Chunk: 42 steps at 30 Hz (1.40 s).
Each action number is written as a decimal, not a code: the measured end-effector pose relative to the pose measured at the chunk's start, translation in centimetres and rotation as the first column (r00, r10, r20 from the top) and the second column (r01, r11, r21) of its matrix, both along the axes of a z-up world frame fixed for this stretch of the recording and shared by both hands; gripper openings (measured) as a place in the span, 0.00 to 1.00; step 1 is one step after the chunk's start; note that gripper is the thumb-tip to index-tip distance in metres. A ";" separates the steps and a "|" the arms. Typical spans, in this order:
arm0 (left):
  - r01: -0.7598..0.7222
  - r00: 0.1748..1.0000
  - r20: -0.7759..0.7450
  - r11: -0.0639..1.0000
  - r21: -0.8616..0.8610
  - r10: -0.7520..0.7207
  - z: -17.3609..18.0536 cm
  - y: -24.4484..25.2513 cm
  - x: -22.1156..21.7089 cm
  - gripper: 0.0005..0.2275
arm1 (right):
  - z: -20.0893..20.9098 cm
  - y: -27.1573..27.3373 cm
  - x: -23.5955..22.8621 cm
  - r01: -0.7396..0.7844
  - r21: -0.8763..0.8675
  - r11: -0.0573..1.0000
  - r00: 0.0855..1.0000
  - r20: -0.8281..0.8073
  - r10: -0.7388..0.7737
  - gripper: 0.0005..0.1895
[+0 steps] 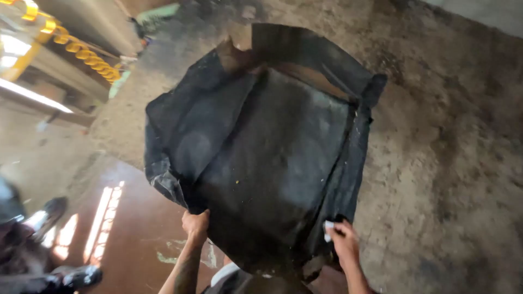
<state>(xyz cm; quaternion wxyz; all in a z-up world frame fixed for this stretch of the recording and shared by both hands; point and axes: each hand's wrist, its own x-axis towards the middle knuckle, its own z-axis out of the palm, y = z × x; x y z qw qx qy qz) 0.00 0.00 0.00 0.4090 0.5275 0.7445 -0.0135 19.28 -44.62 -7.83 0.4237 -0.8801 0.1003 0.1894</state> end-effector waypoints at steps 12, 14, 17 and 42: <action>0.225 0.966 0.096 0.964 0.140 -0.239 -5.6 13.1 -3.6 0.36 | 3.7 0.1 2.7 0.604 0.289 0.743 0.782 -0.036 -0.622 0.11; 0.414 0.909 -0.099 0.854 0.314 -0.404 2.6 9.5 -1.3 0.42 | -4.5 -6.1 3.6 0.557 0.095 0.825 0.826 0.037 -0.562 0.11; 0.690 0.704 -0.306 0.516 0.509 -0.641 7.1 4.0 1.3 0.47 | -5.8 -9.0 2.8 0.481 -0.168 0.860 0.877 0.083 -0.474 0.15; 0.820 0.549 -0.544 0.281 0.499 -0.635 0.4 11.5 7.1 0.36 | 7.6 10.7 1.1 -0.242 -0.230 0.943 0.960 -0.194 0.199 0.60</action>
